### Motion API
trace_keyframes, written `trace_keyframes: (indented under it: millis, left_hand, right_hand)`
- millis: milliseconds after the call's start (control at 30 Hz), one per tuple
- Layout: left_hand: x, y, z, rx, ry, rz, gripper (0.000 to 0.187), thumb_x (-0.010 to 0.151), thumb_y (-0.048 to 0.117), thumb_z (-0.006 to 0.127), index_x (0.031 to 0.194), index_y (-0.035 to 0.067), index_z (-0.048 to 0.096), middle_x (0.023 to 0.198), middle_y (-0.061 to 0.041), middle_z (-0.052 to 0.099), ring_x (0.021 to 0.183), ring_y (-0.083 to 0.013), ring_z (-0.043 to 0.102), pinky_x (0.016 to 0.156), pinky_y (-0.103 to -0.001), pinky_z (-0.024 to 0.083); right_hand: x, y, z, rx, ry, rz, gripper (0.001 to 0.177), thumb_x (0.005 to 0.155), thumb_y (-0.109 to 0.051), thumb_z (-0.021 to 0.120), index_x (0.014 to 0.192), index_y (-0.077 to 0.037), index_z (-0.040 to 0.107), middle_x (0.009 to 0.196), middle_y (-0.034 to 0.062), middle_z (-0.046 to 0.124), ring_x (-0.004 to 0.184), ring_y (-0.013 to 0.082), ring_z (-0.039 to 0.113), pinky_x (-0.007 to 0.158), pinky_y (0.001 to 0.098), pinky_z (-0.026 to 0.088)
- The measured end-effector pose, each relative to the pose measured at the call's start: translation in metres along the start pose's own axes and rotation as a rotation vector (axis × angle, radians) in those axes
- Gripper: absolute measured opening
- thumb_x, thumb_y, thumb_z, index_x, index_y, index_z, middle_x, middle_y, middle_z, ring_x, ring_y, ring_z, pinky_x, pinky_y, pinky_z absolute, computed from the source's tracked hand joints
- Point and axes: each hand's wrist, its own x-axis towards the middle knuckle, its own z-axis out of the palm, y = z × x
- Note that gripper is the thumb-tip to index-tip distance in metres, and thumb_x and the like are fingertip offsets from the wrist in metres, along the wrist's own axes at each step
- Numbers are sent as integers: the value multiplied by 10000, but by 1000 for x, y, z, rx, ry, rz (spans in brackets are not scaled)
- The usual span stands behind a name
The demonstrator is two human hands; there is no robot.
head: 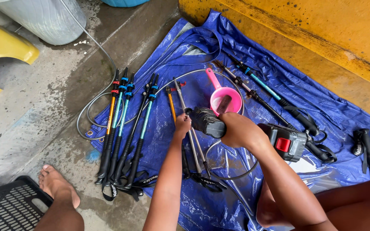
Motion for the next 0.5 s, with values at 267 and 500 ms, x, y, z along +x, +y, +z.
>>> trace_keyframes:
  millis: [267,500]
  left_hand:
    - [-23,-10,16,27,-138,46,688,1044,116,729,1632,-99,444,1393,-320,680,1067,-376,805,832,-476,721]
    - [-33,-19,32,234,-108,175,653,920,113,854,1519,-7,625,1229,-190,818,1123,-361,799,881,-456,712]
  right_hand:
    - [27,6,3,9,59,53,473,707,-103,734,1177,-58,766,1070,193,809,1120,436,786,920,544,638]
    - [46,15,8,46,169,61,510,690,-60,714,1199,-39,735,1111,208,784,1124,475,768,911,583,633]
